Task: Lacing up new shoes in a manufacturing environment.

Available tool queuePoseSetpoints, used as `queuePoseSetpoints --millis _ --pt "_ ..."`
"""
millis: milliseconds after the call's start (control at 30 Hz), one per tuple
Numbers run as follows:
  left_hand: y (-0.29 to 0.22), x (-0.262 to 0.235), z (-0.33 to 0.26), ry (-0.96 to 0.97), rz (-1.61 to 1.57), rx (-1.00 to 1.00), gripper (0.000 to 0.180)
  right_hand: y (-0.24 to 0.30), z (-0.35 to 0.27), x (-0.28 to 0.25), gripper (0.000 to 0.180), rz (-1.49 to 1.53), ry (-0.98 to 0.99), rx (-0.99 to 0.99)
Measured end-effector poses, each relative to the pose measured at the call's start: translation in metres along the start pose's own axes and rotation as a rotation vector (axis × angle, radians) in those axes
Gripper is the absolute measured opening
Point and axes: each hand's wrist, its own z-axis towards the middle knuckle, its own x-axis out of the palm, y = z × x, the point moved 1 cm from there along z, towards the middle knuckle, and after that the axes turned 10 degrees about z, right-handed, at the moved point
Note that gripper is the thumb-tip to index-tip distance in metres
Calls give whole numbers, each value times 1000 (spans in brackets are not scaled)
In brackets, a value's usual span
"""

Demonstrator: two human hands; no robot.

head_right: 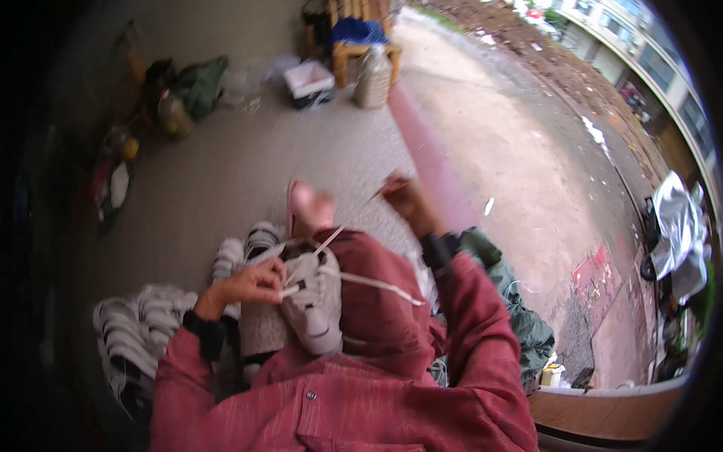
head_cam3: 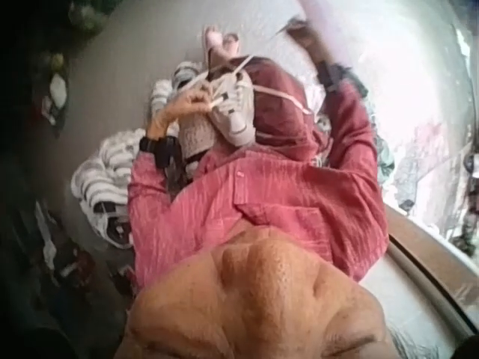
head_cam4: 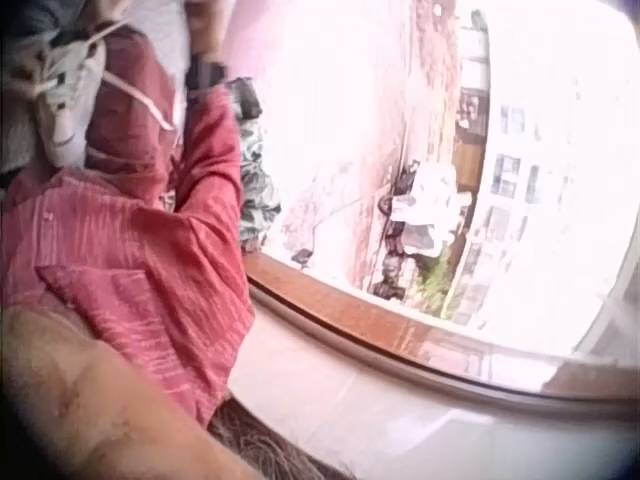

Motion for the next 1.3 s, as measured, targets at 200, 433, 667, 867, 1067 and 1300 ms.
queuePoseSetpoints --millis 200,433,667,867,1067,1300 --pt "-11 -3 12 -94 -127 -77 19 81 -8 21 3 0 -119 -104" --pt "-12 3 6 -171 -419 -130 57 16 -40 60 52 -852 -119 -226" --pt "-12 8 8 -245 -571 -150 41 -61 -100 75 20 -1297 309 -40" --pt "-21 9 29 -531 129 -190 27 -82 -127 97 34 -1426 321 207" --pt "-29 3 45 -295 558 -442 33 -69 -129 130 22 -1147 184 496" --pt "-12 11 52 -371 181 -79 39 -91 -78 196 36 -1171 626 133"
